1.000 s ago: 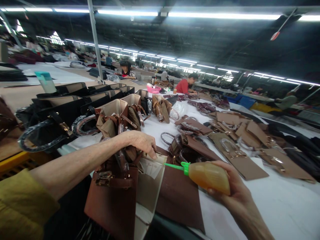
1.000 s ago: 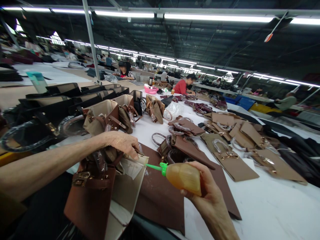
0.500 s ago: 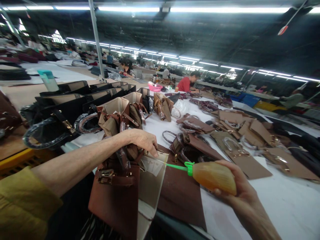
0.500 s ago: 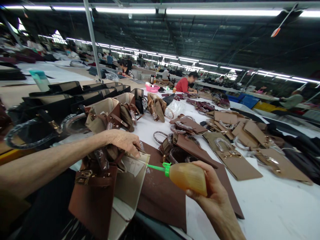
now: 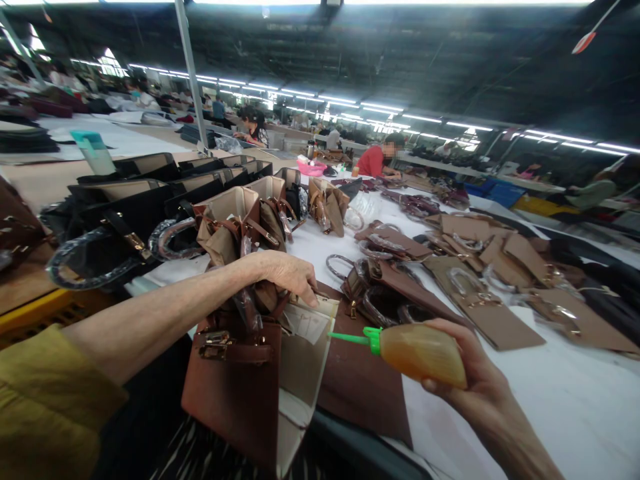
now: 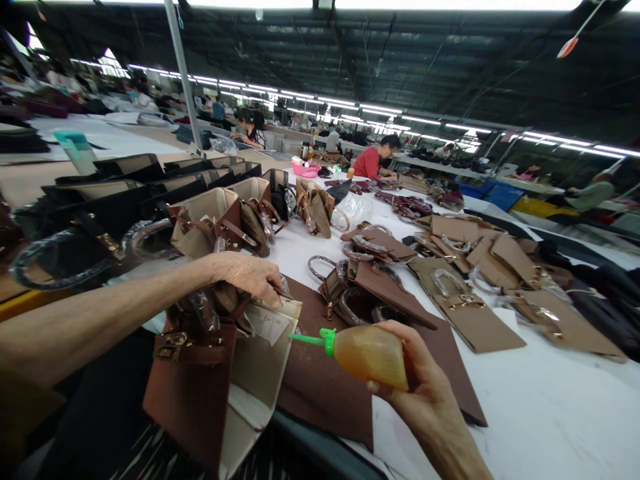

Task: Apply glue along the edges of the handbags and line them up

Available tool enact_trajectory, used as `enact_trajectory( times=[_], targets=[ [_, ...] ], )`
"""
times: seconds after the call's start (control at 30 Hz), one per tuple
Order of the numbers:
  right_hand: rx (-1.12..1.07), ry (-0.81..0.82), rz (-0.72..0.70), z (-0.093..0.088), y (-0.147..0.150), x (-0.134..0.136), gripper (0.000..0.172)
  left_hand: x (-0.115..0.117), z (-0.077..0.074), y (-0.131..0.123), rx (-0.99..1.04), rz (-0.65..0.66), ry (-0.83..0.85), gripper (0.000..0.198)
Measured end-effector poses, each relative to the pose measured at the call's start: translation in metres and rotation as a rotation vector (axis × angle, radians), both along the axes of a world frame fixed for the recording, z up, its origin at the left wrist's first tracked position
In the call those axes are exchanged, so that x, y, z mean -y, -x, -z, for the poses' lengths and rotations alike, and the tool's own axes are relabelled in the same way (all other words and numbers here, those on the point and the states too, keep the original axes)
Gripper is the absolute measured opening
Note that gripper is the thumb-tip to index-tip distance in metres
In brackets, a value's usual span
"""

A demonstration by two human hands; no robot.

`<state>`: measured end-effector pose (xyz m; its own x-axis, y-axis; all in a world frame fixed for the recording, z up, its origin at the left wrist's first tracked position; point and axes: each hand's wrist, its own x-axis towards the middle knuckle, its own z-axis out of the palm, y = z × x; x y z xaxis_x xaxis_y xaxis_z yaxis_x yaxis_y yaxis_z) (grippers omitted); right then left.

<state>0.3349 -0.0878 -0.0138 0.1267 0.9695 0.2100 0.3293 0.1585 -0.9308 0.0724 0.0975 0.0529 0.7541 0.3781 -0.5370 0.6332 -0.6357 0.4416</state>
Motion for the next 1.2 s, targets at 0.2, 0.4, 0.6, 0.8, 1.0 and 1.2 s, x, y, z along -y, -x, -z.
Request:
enact_trajectory(
  times=[0.2, 0.4, 0.6, 0.8, 1.0, 1.2],
  targets=[
    [0.022, 0.028, -0.012, 0.013, -0.001, 0.008, 0.055, -0.004, 0.006, 0.003, 0.011, -0.010, 0.018, 0.047],
    [0.014, 0.080, -0.031, 0.015, -0.003, 0.016, 0.056, -0.002, 0.004, 0.003, 0.000, 0.003, -0.004, 0.048],
    [-0.055, 0.122, 0.012, 0.019, 0.006, 0.023, 0.057, -0.002, 0.005, 0.003, -0.006, -0.003, 0.002, 0.053],
    [-0.048, 0.177, 0.039, 0.024, 0.015, 0.031, 0.055, -0.003, 0.009, 0.004, -0.003, -0.005, 0.010, 0.047],
    [-0.007, 0.245, -0.021, 0.036, 0.008, 0.038, 0.055, -0.005, 0.013, 0.004, 0.004, 0.002, 0.007, 0.048],
    [0.035, 0.312, -0.056, 0.048, 0.003, 0.040, 0.059, -0.003, 0.010, 0.004, -0.009, 0.020, -0.008, 0.049]
  ],
)
